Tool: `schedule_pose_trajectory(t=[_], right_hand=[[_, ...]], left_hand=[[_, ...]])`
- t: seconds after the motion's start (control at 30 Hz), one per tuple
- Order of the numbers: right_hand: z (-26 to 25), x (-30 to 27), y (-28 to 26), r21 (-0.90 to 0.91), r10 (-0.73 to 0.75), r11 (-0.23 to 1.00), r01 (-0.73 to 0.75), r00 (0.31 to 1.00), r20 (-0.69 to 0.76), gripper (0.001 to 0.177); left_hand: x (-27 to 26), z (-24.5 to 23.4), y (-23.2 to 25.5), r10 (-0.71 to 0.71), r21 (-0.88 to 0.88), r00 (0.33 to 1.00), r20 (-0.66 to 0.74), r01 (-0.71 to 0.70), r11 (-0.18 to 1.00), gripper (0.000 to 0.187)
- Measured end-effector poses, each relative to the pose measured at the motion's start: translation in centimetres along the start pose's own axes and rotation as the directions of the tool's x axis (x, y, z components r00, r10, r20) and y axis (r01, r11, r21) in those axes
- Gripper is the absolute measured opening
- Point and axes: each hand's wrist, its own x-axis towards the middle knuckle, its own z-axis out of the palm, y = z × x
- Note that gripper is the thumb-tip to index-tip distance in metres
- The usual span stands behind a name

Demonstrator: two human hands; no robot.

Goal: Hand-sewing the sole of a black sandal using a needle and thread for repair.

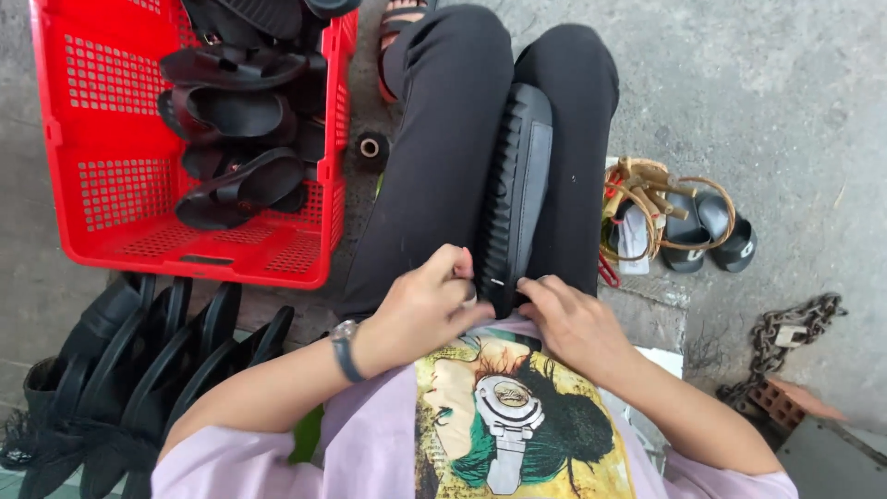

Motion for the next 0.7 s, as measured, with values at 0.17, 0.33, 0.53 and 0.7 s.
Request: schedule_pose_trajectory(t=[0.17,0.33,0.53,0.7], right_hand=[[1.9,-0.6,0.3,0.159,0.067,0.986,-0.046,0.989,-0.128,0.034],[2.1,-0.7,0.2,0.144,0.046,0.990,0.004,0.938,-0.342,0.031],[-2.0,-0.8,0.2,-0.033,-0.048,0.999,0.044,0.987,-0.152,0.030],[-5.6,-3.2,2.9,-0.391,0.064,0.920,-0.010,0.990,0.124,0.055]], left_hand=[[0.7,-0.4,0.7,-0.243,-0.771,0.890,0.385,0.455,0.446,0.012],[-0.5,3.2,-1.4,-0.482,-0.599,0.778,0.403,0.623,0.504,0.029],[0.1,2.2,0.4,-0.500,-0.523,0.784,0.367,0.619,0.586,0.019],[3.5,1.2,2.7,0.209,0.056,0.978,0.026,-0.210,0.976,0.030]])
